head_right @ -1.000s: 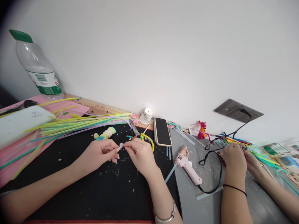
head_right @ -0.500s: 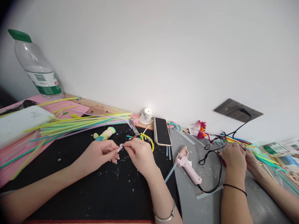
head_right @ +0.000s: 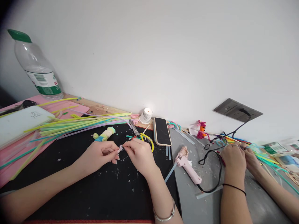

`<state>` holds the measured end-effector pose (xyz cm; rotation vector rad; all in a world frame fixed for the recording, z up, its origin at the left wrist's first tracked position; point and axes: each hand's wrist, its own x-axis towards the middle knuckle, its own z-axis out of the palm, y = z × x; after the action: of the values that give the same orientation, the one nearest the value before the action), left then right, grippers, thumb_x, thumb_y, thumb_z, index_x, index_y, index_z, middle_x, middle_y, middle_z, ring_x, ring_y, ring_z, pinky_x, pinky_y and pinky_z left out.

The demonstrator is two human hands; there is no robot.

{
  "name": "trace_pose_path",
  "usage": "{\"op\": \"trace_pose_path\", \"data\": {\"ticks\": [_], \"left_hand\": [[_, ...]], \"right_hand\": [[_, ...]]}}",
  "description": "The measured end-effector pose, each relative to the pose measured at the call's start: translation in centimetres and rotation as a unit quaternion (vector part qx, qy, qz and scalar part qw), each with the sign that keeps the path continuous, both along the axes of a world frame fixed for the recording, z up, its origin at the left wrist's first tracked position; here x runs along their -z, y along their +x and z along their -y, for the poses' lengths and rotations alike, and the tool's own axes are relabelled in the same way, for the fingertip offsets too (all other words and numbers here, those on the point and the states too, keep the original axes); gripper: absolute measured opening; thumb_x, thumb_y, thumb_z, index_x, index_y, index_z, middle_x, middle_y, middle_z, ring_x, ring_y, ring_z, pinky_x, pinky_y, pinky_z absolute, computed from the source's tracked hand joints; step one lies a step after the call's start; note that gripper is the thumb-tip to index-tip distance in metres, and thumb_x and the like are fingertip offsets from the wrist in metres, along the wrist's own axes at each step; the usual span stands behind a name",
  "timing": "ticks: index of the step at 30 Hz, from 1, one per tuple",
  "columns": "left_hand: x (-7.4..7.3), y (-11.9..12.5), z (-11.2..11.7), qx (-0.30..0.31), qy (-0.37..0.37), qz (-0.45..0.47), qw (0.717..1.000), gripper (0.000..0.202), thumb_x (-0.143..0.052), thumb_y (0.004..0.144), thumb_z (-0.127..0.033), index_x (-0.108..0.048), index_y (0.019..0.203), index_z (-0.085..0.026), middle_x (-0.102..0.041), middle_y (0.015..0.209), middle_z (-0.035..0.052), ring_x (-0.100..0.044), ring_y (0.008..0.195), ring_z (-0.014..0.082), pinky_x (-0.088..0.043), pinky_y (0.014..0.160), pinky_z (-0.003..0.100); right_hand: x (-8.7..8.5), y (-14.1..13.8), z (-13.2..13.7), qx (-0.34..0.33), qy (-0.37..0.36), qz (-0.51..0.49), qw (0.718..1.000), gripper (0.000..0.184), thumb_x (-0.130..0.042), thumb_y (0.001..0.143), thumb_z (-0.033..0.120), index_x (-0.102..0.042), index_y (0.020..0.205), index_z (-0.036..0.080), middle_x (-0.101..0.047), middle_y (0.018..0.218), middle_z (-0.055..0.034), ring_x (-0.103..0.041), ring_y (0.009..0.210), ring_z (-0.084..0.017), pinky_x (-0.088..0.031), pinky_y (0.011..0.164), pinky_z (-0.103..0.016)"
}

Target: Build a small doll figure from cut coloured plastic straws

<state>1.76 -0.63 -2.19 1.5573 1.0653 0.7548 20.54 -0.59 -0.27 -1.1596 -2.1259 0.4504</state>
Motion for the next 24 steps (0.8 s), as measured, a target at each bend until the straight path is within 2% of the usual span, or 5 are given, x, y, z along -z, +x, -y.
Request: {"op": "trace_pose_path", "data": {"ticks": [10,14,24], "left_hand": [[-0.06,-0.01,0.02,-0.009,0.025,-0.011,1.0,0.02,-0.052,0.085,-0.031,-0.059,0.069,-0.02,-0.07,0.067,-0.0022,-0.069,0.06,0.0159,-0.053,0.063,0.027],[-0.05,-0.09,0.19,-0.011,0.042,-0.02,0.999,0.02,-0.051,0.085,-0.03,-0.058,0.068,-0.02,-0.069,0.067,-0.0025,-0.069,0.061,0.0156,-0.052,0.063,0.026],[0.24,-0.18,0.21,-0.004,0.094,-0.046,0.994,0.021,-0.05,0.086,-0.027,-0.058,0.068,-0.022,-0.07,0.067,-0.0035,-0.069,0.062,0.0147,-0.05,0.06,0.023]], "right_hand": [[-0.76,0.11,0.06,0.043,-0.061,-0.052,0.996,0.015,-0.06,0.082,0.011,-0.074,0.082,0.017,-0.056,0.058,0.0018,-0.043,0.053,-0.01,-0.034,0.053,-0.022],[-0.55,0.05,0.11,0.031,-0.087,-0.062,0.994,0.015,-0.059,0.083,0.013,-0.074,0.082,0.016,-0.061,0.063,0.0002,-0.044,0.054,-0.01,-0.034,0.052,-0.022],[-0.21,0.15,0.02,0.029,-0.096,-0.056,0.993,0.016,-0.058,0.084,0.016,-0.074,0.084,0.016,-0.066,0.069,-0.0021,-0.048,0.055,-0.01,-0.036,0.055,-0.023]]}}
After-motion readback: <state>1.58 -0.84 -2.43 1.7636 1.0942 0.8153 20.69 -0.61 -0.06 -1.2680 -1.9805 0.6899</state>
